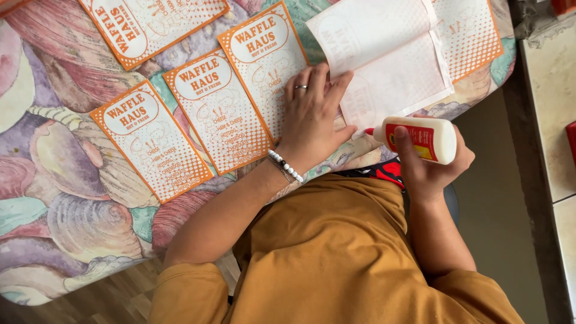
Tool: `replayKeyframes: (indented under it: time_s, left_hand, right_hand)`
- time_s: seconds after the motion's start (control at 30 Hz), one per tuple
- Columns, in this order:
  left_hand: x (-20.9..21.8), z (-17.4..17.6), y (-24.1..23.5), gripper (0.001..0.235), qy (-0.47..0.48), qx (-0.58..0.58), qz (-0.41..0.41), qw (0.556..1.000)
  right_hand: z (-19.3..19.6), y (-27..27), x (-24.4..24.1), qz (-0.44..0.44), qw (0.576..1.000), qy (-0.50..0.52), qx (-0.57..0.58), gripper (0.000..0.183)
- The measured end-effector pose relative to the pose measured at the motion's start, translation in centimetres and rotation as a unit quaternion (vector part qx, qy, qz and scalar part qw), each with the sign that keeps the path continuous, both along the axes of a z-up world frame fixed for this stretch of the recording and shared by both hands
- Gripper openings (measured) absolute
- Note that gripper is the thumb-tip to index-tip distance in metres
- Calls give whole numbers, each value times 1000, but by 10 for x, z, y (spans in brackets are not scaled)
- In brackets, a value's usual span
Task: Applying glue to paper bags and folding them to complete the packaging.
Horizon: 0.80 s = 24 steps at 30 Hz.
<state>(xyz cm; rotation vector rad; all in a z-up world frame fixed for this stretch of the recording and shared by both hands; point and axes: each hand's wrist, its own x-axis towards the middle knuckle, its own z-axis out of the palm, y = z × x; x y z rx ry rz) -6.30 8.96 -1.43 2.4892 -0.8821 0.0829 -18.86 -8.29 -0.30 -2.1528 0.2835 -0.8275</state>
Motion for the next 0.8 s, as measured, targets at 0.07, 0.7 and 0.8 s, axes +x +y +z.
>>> replayKeyframes:
  time_s: [0.07, 0.7, 0.8]
  left_hand:
    - [0, -1, 1, 90, 14, -2, -9, 1000]
    - [-3, -8, 0, 100, 35, 8, -15, 999]
    - [-3, -9, 0, 98, 39, 5, -12, 999]
  right_hand:
    - [1, 6, -2, 2, 1000, -1, -13, 32]
    - [2, 9, 2, 12, 999, -34, -21, 31]
    - [1, -1, 4, -3, 999, -44, -17, 31]
